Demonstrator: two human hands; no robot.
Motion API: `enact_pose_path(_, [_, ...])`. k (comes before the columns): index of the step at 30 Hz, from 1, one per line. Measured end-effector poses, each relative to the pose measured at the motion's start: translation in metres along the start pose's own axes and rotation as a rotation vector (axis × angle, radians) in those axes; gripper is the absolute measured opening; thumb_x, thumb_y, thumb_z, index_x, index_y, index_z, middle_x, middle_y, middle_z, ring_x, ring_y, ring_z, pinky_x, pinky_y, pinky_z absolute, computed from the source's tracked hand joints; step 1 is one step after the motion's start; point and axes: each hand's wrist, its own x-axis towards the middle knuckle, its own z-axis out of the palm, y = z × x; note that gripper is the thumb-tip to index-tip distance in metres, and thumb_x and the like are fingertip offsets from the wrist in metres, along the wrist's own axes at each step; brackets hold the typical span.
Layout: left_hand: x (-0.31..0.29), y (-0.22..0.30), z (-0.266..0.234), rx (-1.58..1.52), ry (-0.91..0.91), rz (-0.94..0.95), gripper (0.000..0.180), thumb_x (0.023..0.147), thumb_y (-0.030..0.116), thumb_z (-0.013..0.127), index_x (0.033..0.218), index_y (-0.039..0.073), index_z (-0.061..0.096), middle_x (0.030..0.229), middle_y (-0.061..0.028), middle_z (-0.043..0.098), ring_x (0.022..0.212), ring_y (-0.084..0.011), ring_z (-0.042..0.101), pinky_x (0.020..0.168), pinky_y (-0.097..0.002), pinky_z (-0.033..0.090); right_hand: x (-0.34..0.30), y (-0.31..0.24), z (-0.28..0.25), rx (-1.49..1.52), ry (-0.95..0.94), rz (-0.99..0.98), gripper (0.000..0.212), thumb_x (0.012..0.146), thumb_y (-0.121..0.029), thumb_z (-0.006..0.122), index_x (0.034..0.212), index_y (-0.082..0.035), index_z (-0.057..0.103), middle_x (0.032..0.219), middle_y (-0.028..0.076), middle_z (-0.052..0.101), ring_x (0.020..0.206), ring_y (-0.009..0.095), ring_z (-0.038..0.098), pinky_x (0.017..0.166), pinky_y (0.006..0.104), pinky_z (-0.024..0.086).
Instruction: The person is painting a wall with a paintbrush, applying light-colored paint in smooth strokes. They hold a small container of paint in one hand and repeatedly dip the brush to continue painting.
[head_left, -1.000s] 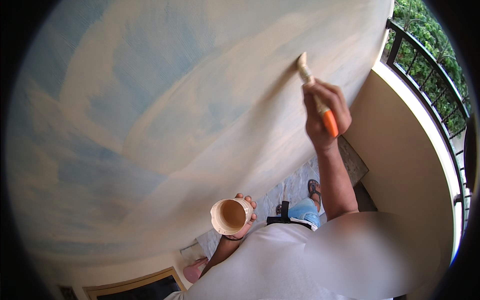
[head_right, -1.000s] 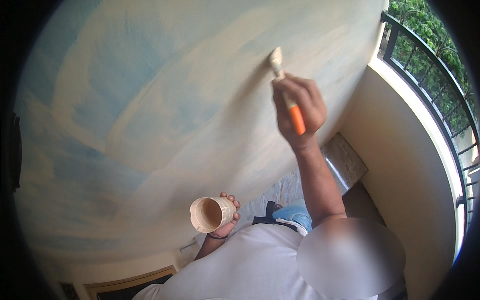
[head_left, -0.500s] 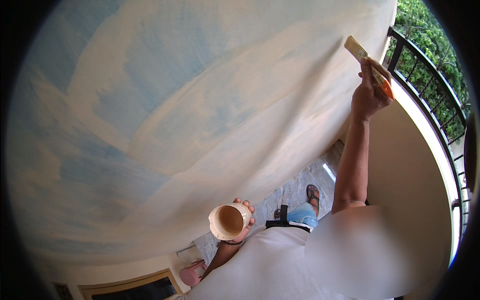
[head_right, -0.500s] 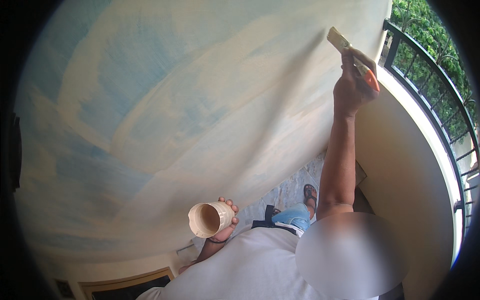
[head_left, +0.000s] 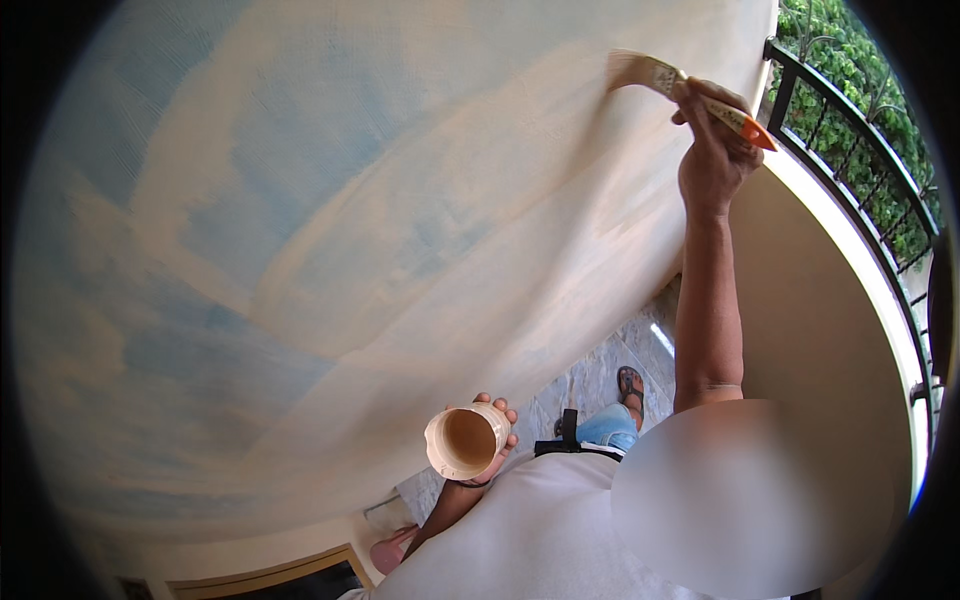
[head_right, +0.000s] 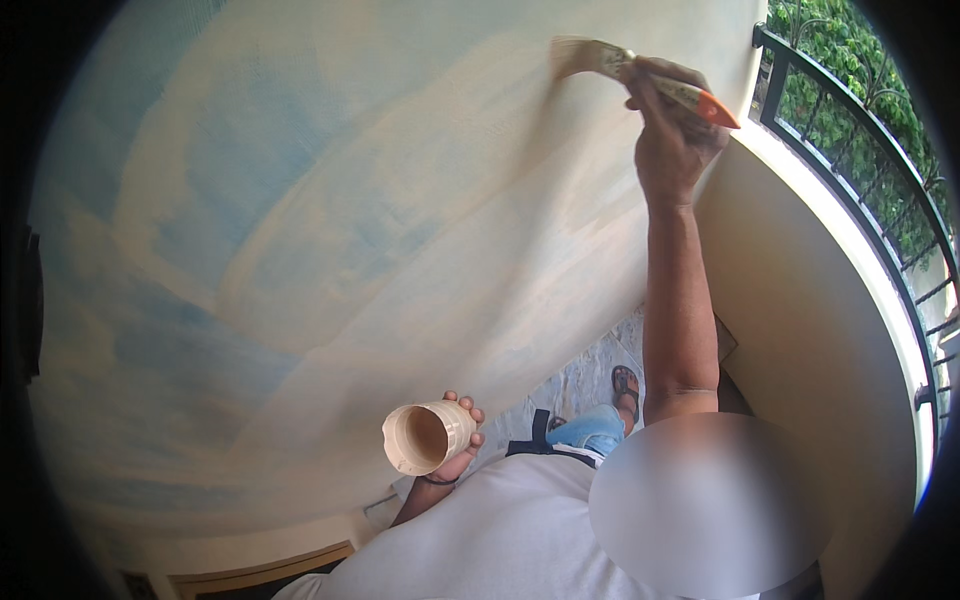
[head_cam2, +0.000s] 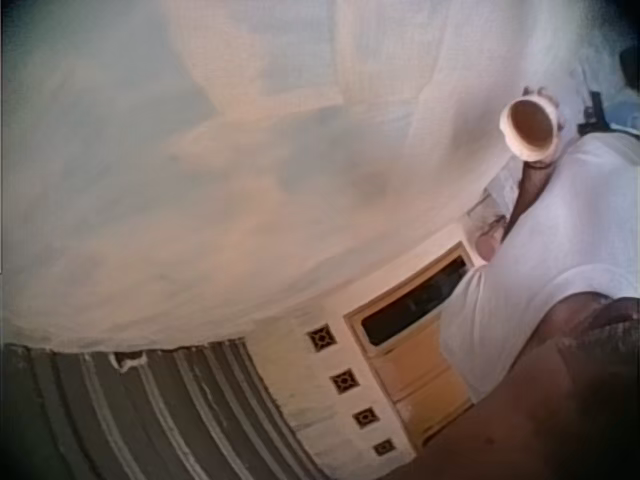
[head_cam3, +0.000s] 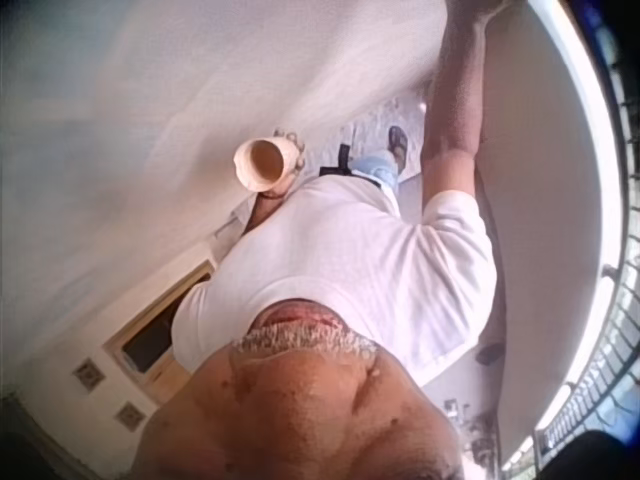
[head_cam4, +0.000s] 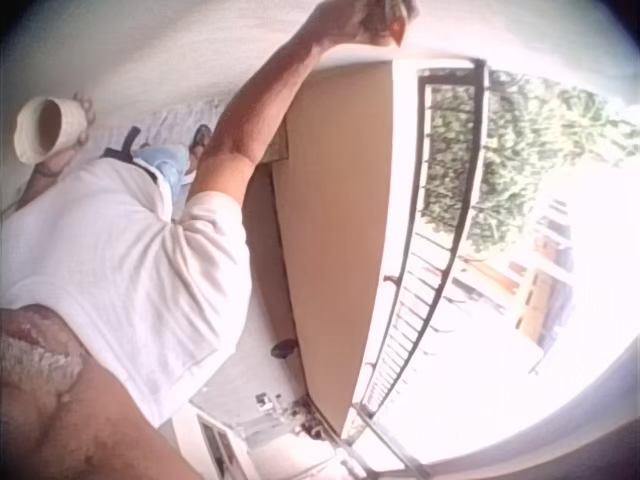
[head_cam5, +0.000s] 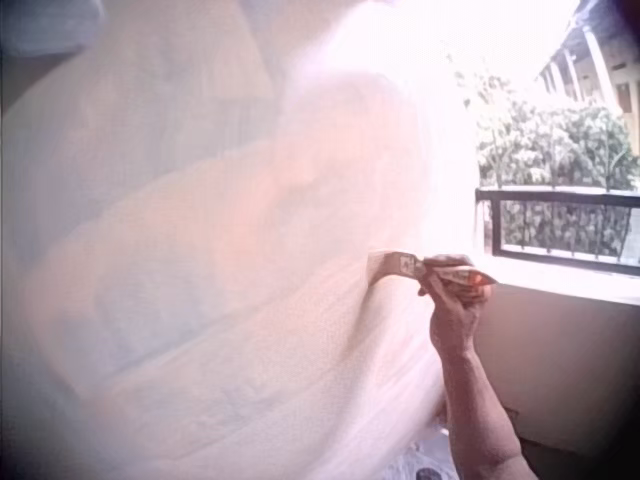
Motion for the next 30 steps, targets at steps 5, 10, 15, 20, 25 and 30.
enact_pose_path(5, [-0.007, -0.002, -0.015, 0.015, -0.011, 0.038, 0.058, 0.102, 0.053, 0.058, 0.14, 0.009, 0.053, 0.138, -0.014, 0.052, 0.135, -0.036, 0.049, 0.101, -0.0528, 0.055, -0.002, 0.004, -0.004, -0.246, 0.069, -0.309, 0.014, 0.087, 0.003, 0.079, 0.099, -0.001, 0.076, 0.097, 0.009, 0.076, 0.081, 0.016, 0.072, 0.07, 0.027, 0.06])
enact_pose_path(10, [-0.007, 0.003, -0.016, 0.001, 0.015, -0.014, 0.057, 0.101, 0.051, 0.061, 0.141, 0.011, 0.054, 0.138, -0.0122, 0.053, 0.136, -0.0338, 0.049, 0.102, -0.0515, 0.054, -0.111, -0.083, 0.047, -0.158, -0.63, -0.497, 0.025, 0.079, 0.002, 0.085, 0.101, -0.002, 0.074, 0.1, 0.017, 0.076, 0.086, 0.027, 0.074, 0.071, 0.0333, 0.061])
enact_pose_path(15, [0.0, 0.008, -0.001, 0.04, 0.01, -0.075, 0.054, 0.098, 0.046, 0.067, 0.14, 0.013, 0.055, 0.139, -0.0092, 0.054, 0.135, -0.0307, 0.049, 0.102, -0.0494, 0.053, -0.104, -0.056, 0.023, 0.234, -0.402, 0.055, 0.013, 0.087, 0.006, 0.077, 0.098, 0.001, 0.072, 0.097, 0.014, 0.076, 0.085, 0.018, 0.073, 0.072, 0.0289, 0.06])
enact_pose_path(20, [-0.009, 0.003, -0.014, 0.01, 0.012, 0.005, 0.057, 0.101, 0.051, 0.06, 0.139, 0.009, 0.055, 0.138, -0.0142, 0.053, 0.135, -0.0366, 0.051, 0.101, -0.0518, 0.055, -0.024, 0.03, -0.056, -0.221, 0.195, 0.094, 0.01, 0.091, 0.001, 0.078, 0.101, 0.001, 0.074, 0.096, 0.01, 0.077, 0.081, 0.014, 0.071, 0.07, 0.0267, 0.058])
enact_pose_path(25, [-0.014, -0.001, -0.019, -0.016, 0.01, 0.031, 0.059, 0.099, 0.049, 0.065, 0.141, 0.009, 0.054, 0.139, -0.0141, 0.053, 0.137, -0.0363, 0.05, 0.101, -0.0509, 0.055, -0.062, 0.006, -0.023, -0.439, -0.08, -0.302, 0.013, 0.087, 0.005, 0.078, 0.098, 0.0, 0.074, 0.097, 0.013, 0.076, 0.087, 0.02, 0.075, 0.074, 0.0299, 0.059])
enact_pose_path(30, [-0.018, 0.006, -0.025, 0.008, 0.091, 0.005, 0.058, 0.097, 0.044, 0.068, 0.145, 0.016, 0.054, 0.142, -0.0092, 0.053, 0.135, -0.0314, 0.048, 0.1, -0.0493, 0.053, -0.19, -0.1, 0.058, -0.25, -0.574, -0.469, 0.021, 0.077, 0.004, 0.082, 0.095, -0.002, 0.073, 0.097, 0.018, 0.073, 0.078, 0.026, 0.072, 0.06, 0.0327, 0.059])
